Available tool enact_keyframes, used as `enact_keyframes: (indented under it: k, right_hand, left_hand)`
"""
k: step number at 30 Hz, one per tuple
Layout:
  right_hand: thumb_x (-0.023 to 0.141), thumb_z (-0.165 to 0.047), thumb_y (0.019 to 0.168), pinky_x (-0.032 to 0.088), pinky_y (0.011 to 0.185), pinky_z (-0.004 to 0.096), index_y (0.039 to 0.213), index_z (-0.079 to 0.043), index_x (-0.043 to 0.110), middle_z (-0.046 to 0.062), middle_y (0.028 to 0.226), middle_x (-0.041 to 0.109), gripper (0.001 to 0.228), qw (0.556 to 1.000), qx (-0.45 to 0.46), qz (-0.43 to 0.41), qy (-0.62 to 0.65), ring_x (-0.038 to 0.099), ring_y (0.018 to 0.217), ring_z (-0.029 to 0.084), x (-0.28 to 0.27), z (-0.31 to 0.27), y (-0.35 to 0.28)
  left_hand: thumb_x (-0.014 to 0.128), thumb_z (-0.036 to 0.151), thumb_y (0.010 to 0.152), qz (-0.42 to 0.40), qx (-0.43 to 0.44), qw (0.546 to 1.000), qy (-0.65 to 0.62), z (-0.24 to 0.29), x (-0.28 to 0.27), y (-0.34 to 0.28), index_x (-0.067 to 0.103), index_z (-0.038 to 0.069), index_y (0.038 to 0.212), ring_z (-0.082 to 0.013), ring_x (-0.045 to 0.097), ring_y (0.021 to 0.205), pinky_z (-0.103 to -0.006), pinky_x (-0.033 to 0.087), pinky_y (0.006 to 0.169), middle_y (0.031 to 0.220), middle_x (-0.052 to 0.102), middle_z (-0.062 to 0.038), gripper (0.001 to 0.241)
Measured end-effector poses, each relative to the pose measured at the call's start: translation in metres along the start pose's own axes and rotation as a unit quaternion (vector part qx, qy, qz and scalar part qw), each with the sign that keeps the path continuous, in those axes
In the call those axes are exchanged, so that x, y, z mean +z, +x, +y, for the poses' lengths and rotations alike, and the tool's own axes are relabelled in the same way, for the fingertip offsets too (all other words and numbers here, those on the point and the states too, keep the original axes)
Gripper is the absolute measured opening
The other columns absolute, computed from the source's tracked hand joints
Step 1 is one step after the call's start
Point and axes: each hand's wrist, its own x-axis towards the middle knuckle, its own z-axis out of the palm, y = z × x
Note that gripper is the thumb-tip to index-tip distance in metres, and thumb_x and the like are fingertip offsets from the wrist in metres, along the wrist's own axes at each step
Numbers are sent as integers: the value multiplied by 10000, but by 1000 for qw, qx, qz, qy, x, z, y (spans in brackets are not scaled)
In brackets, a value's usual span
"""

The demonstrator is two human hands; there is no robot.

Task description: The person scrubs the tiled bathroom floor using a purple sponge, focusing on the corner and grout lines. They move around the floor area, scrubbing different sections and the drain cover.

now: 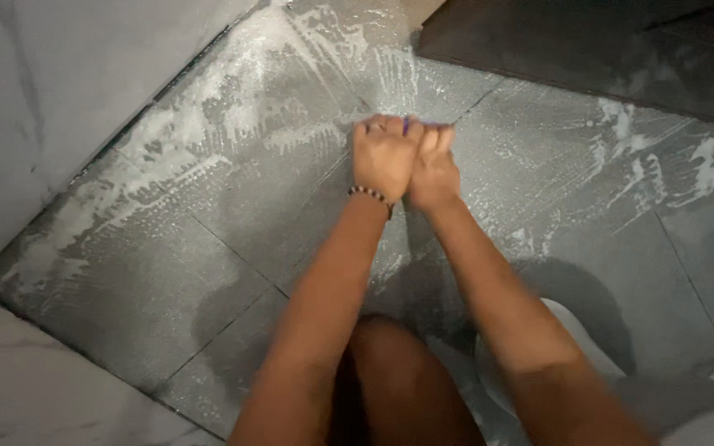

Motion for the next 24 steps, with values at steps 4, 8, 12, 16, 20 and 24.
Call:
enact_keyframes:
  k: [4,8,12,16,20,24]
  right_hand:
    - [519,-130,954,601,613,587,1439,-8,327,207,1288,340,536,999,-33,25,15,569,966,503,-10,-17,-22]
    - [502,-311,901,527,581,478,1229,-49,558,199,1007,633,423,989,-4,124,-83,650,692,330,26,-56,-37]
    - [569,-274,853,528,467,469,1285,-97,592,213,1053,643,468,969,-162,181,-37,651,663,333,61,-128,-61]
    - [545,-331,852,531,490,490,1332,-163,546,219,1220,585,508,968,-201,148,-7,646,709,379,65,-180,-107]
    - [595,-291,841,545,551,472,1307,-212,561,170,1257,593,473,959,-216,184,21,654,782,367,69,-175,-132]
    - [520,-217,882,526,588,460,1264,-214,564,138,1234,610,384,979,-152,127,-42,665,772,338,84,-99,-170]
  left_hand:
    - [566,201,911,-50,-5,999,-7,3,-12,-5,665,197,1097,-346,686,908,-504,441,816,876,691,-96,211]
    - [486,443,972,-196,-269,941,-59,-12,-34,-52,727,153,1100,-331,673,1067,-474,447,934,1051,745,-106,399]
    - [489,258,976,-253,-218,939,79,-73,-81,-136,679,184,1204,-296,660,1118,-484,441,946,1112,723,-82,306]
    - [488,210,958,-240,-227,933,141,-98,-108,-201,628,175,1182,-296,681,967,-457,444,828,994,713,-75,267]
    - [498,322,980,-208,-253,931,160,-90,-77,-246,520,227,1385,-267,540,1233,-474,305,1035,1277,620,-38,417]
    - [561,242,903,-197,-177,950,167,-20,-70,-245,691,261,1145,-244,679,858,-485,394,801,876,699,-15,275]
